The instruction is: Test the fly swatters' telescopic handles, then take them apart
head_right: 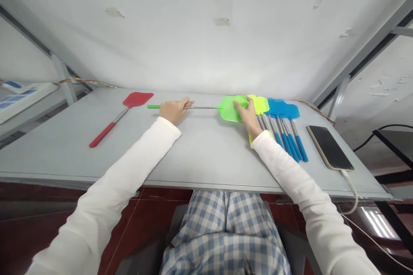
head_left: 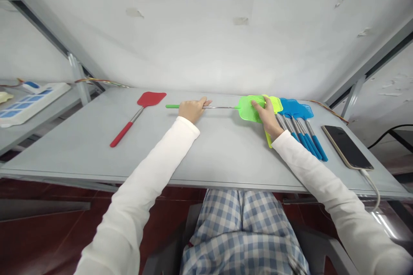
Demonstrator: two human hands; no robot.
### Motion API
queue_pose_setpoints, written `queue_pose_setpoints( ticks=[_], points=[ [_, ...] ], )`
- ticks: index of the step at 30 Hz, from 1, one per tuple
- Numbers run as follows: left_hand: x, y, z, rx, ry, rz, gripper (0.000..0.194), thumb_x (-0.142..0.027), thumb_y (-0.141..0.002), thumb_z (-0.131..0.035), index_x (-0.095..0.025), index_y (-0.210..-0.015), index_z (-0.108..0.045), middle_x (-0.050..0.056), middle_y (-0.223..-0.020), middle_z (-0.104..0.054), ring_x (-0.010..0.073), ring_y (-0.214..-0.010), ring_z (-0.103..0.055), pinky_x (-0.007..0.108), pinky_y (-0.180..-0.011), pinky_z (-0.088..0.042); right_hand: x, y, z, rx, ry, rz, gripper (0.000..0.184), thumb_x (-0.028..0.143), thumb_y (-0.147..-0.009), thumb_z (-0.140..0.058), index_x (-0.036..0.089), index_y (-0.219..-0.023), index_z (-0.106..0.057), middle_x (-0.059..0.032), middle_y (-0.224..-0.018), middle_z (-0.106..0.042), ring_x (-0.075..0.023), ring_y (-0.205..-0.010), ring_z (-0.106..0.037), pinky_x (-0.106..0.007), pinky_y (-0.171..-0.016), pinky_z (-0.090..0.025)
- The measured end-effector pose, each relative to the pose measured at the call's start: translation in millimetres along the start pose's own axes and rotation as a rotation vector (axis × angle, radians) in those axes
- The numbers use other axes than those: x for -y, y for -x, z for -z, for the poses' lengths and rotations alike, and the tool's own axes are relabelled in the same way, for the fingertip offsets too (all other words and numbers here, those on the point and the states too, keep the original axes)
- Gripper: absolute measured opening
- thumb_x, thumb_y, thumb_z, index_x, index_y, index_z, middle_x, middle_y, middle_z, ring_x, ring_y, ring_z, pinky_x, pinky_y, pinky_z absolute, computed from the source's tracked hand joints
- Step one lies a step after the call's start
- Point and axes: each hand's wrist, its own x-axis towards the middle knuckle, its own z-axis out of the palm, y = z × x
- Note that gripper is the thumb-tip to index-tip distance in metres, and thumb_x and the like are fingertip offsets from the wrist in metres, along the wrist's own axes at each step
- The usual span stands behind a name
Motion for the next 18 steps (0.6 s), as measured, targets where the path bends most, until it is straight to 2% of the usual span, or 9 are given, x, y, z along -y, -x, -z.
queue_pose_setpoints(
  ticks=[3, 7, 11, 14, 18],
  points=[
    [-4, 1, -3.3, 0.03, -0.024, -0.058, 0.051, -0.053, -0.096, -0.024, -0.021, -0.095, -0.064, 0.016, -0.079, -0.07, 0.0262, -0.076, -0.066, 0.03, -0.062, -0.028, 3, 3, -1, -0.022, -0.167, -0.136, 0.063, 0.054, -0.08, -0.052, 0.022, -0.131, -0.035, -0.0102, -0.124, -0.055, -0.0193, -0.111, -0.055, -0.034, -0.094, -0.045],
    [-9, 3, -3.9, 0.033, -0.027, -0.07, 0.053, -0.049, -0.098, -0.02, -0.019, -0.098, -0.064, 0.017, -0.077, -0.07, 0.0276, -0.075, -0.067, 0.031, -0.063, -0.03, 7, 9, -1, -0.075, -0.162, -0.094, 0.064, 0.055, -0.078, -0.055, 0.024, -0.13, -0.036, -0.0091, -0.127, -0.052, -0.0185, -0.114, -0.052, -0.035, -0.098, -0.042],
    [-13, 4, -3.3, 0.051, -0.032, -0.077, 0.054, -0.047, -0.098, -0.019, -0.018, -0.099, -0.064, 0.018, -0.076, -0.07, 0.0287, -0.075, -0.067, 0.031, -0.063, -0.032, 9, 13, 1, -0.07, -0.15, -0.078, 0.064, 0.052, -0.078, -0.055, 0.024, -0.132, -0.034, -0.0085, -0.121, -0.054, -0.0176, -0.109, -0.053, -0.033, -0.096, -0.043],
    [-14, 5, -2.4, 0.059, -0.023, -0.078, 0.051, -0.046, -0.098, -0.021, -0.019, -0.097, -0.064, 0.017, -0.076, -0.07, 0.0274, -0.074, -0.067, 0.03, -0.063, -0.031, 9, 12, 4, -0.064, -0.174, -0.066, 0.063, 0.051, -0.077, -0.056, 0.022, -0.129, -0.036, -0.0082, -0.118, -0.055, -0.0176, -0.107, -0.054, -0.032, -0.093, -0.045],
    [-5, 2, 2.9, 0.002, 0.0, -0.091, 0.045, -0.05, -0.096, -0.029, -0.022, -0.091, -0.064, 0.012, -0.076, -0.071, 0.0245, -0.074, -0.066, 0.029, -0.061, -0.029, 14, 10, 7, -0.082, -0.143, 0.016, 0.06, 0.054, -0.079, -0.054, 0.022, -0.127, -0.037, -0.0092, -0.116, -0.057, -0.0195, -0.104, -0.057, -0.033, -0.087, -0.048]
  ],
)
